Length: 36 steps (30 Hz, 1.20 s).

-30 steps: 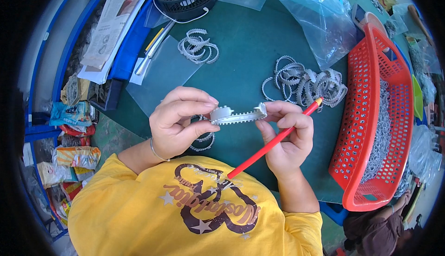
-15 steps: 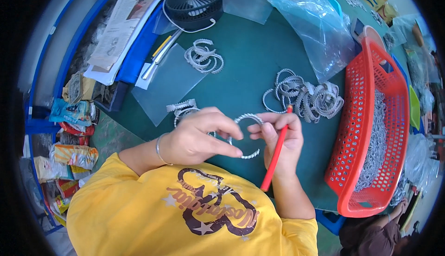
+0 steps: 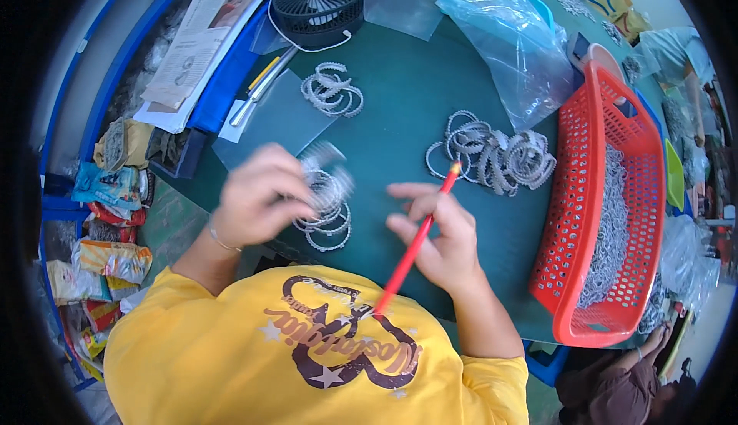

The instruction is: The person assembles small metal rings and curved toothed components by hand at a workbench.

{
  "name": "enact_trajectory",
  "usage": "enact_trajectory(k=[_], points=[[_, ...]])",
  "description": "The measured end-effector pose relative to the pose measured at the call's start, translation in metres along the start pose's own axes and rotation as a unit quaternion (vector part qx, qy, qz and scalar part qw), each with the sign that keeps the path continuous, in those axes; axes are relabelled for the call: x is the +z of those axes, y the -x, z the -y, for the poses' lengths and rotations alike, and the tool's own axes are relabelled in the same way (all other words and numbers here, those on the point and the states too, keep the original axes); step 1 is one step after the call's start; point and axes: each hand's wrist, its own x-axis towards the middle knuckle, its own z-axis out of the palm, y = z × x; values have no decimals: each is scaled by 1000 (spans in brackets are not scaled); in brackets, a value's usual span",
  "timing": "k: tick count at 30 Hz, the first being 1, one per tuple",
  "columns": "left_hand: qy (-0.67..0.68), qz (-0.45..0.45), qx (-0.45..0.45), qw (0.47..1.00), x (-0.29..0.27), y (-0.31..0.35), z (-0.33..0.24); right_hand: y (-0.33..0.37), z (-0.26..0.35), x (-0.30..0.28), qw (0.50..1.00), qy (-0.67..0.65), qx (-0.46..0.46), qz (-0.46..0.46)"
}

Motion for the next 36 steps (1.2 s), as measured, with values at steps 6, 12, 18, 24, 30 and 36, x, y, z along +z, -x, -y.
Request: enact_trajectory(k=[6,12,18,24,30,36], points=[[-110,0,-304,946,-39,31,24,-13,-34,-24,932,351,-64,-59],[-97,58,-303,946,-32,55,33,-21,-47,-33,866,498,-52,-7],[-32,18,-358,933,-30,55,36,-33,-27,-39,970,214,15,-111],[-24,-105,-253,961,-12,16,17,-28,-12,-28,983,-155,75,-57],[244,33,-247,937,40,-13,-3,-23,9,-2,951,-290,106,-24],[433,3,-400,808,47,-11,0,-14,-1,-7,946,-279,128,-108]])
